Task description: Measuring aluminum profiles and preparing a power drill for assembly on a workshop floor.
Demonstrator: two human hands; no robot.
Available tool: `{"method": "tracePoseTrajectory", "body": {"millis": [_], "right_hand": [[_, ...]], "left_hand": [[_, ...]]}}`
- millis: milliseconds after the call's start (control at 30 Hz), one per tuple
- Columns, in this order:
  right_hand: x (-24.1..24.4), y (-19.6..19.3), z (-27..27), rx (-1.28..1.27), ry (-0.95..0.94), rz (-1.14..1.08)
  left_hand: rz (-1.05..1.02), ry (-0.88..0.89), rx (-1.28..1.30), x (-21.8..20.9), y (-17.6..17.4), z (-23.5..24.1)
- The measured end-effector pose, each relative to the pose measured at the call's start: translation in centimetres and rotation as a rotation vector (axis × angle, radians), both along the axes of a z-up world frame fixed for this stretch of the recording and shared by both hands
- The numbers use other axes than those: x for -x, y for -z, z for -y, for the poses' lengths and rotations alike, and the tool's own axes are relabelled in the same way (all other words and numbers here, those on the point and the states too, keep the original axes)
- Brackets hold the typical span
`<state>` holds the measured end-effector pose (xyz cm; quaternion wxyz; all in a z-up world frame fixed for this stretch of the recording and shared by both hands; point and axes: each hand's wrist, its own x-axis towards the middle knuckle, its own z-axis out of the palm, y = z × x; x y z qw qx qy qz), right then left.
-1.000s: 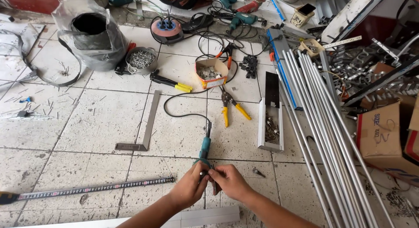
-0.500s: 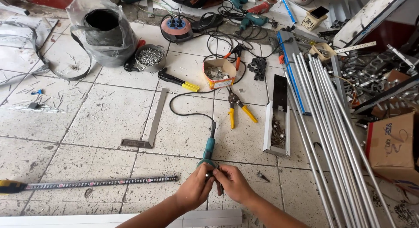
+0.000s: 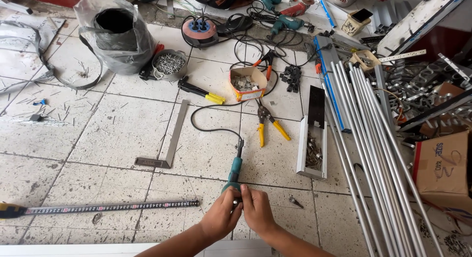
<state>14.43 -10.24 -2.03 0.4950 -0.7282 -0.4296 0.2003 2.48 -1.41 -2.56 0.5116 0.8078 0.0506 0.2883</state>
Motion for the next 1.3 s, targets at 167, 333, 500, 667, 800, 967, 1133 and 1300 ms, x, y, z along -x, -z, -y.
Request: {"method": "tracePoseTrajectory", "body": {"millis": [167,333,500,667,800,967,1133,1300], "right_hand": [[0.2,0.0,-0.2,-0.016,0.027,0.057],[0.5,-0.3,-0.3,-0.053,0.024,0.058],[0.8,-0.4,-0.1,-0.076,0.016,0.05],[0.8,-0.3,-0.3,-0.101,0.004,0.068],[0.8,-0.4,-0.3,-0.116,0.005,0.077],[1.0,-0.5,-0.4,-0.152,-0.015,0.057],[1.1,-0.4,-0.3,-0.136,-0.004,0.085],[1.1,0.0,-0.1,-0.147,-0.007,0.099]], "left_hand": [[0.038,-0.014,-0.032,0.0,0.6,0.0],[0.034,-0.036,-0.032,0.1,1.2,0.0],[0.016,-0.051,-0.022,0.2,1.1,0.2],[0.026,-0.052,-0.019,0.1,0.9,0.1],[-0.004,-0.063,-0.006,0.2,1.2,0.2],[0.017,-0.086,-0.037,0.3,1.2,0.2],[0.022,-0.088,-0.009,0.5,1.4,0.2],[0.042,-0.075,-0.051,0.6,1.3,0.5]]}}
